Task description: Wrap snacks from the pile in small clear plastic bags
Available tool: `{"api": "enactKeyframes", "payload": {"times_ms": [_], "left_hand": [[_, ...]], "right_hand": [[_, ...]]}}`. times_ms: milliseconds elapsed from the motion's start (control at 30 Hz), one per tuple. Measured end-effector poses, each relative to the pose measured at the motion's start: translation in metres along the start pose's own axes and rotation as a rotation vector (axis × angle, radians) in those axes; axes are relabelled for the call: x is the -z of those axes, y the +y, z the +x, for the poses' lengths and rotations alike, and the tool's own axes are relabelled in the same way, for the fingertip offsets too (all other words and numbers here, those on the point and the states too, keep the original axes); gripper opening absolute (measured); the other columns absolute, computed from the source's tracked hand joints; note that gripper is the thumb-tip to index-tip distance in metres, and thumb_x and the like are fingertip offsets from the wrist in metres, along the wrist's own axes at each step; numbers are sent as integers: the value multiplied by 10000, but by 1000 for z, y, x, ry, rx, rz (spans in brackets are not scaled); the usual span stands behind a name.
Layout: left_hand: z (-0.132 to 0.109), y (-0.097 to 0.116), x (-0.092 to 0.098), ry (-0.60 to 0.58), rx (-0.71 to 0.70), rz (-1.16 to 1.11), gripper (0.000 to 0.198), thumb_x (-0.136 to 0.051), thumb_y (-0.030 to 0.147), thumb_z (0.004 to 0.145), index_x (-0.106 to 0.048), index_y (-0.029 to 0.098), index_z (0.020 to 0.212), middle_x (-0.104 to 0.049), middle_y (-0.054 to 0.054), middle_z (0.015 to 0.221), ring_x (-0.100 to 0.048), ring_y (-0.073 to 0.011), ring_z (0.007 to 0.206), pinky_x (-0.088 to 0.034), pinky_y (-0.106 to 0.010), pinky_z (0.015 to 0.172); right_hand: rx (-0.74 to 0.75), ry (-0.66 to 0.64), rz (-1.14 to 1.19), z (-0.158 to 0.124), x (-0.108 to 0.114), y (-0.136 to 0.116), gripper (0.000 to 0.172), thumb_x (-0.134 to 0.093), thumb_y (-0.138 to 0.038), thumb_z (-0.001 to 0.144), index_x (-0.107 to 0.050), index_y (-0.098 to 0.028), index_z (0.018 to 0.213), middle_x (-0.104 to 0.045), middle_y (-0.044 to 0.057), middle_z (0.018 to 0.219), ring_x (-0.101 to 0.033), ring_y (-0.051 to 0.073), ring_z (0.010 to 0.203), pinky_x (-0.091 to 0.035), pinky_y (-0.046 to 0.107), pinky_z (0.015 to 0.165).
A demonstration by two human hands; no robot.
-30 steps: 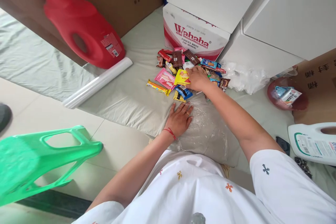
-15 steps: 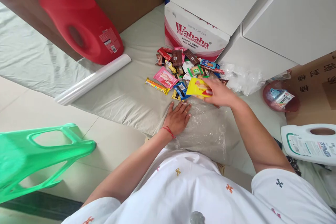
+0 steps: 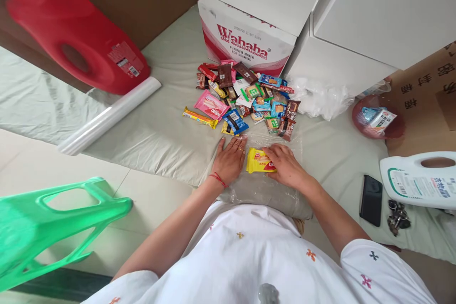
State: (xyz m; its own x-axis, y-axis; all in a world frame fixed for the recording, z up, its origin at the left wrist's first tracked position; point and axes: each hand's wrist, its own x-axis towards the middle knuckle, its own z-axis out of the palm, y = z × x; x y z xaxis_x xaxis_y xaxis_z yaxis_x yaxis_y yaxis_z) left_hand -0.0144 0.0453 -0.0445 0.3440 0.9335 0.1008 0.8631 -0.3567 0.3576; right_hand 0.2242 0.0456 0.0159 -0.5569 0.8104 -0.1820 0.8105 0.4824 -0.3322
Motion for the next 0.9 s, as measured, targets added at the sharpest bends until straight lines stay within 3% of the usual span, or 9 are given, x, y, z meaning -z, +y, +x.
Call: {"api": "enactKeyframes", "payload": {"times_ms": [167,300,400,500,633,800,900], "left_hand": [[0,1,1,0,5,1,552,-268,279,1058,-400,191,1587,-500,-117,1580,-447,-280,1480,-188,-582,1263],[-2,-2,0,20,-2,-29,554,-287,244,1047,-387,226,1592,-477,-103,1599,-433,-263,1491,-194,-572,1265],[-4,-7,-1,66,-15,-99,524,-298,230,1044,-460,235,1542,-507,-98,1580,-451,-245,1475,-267,-548,1244],[-4,-12,-3,181,-7,-189,459,-335,255,1045,-567,218,1440,-573,-103,1518,-489,-238,1430,-383,-496,1189],[-6,-12,-2,341,29,-259,378,-386,266,1032,-647,200,1298,-633,-127,1419,-542,-246,1335,-445,-478,1136],[-6,-3,15,389,59,-222,387,-477,320,990,-613,211,1335,-624,-144,1397,-531,-283,1329,-426,-503,1127],[10,4,30,357,-28,-163,584,-562,389,936,-480,215,1488,-529,-159,1516,-411,-318,1464,-296,-535,1218]], "right_hand": [[-13,54,43,0,-14,0,865,-823,-378,770,-449,-211,1532,-532,183,1456,-400,384,1399,-343,564,1164],[6,93,88,3,-9,-1,856,-814,-462,783,-462,-214,1522,-542,179,1454,-425,386,1377,-357,569,1155],[-2,211,142,17,8,8,689,-686,-504,896,-505,-196,1485,-576,166,1410,-471,354,1322,-405,510,1125],[-41,296,76,45,21,22,551,-583,-380,960,-528,-167,1465,-611,166,1371,-438,358,1349,-379,509,1133],[-33,201,-16,86,22,36,605,-674,-282,864,-558,-146,1443,-680,169,1263,-442,380,1339,-357,533,1105],[34,70,-1,104,26,37,206,-650,-193,859,-766,-163,1027,-701,99,946,-562,295,1057,-414,396,930],[164,92,8,96,37,32,162,-617,-213,915,-763,-176,973,-659,78,889,-554,258,962,-404,357,860]]}}
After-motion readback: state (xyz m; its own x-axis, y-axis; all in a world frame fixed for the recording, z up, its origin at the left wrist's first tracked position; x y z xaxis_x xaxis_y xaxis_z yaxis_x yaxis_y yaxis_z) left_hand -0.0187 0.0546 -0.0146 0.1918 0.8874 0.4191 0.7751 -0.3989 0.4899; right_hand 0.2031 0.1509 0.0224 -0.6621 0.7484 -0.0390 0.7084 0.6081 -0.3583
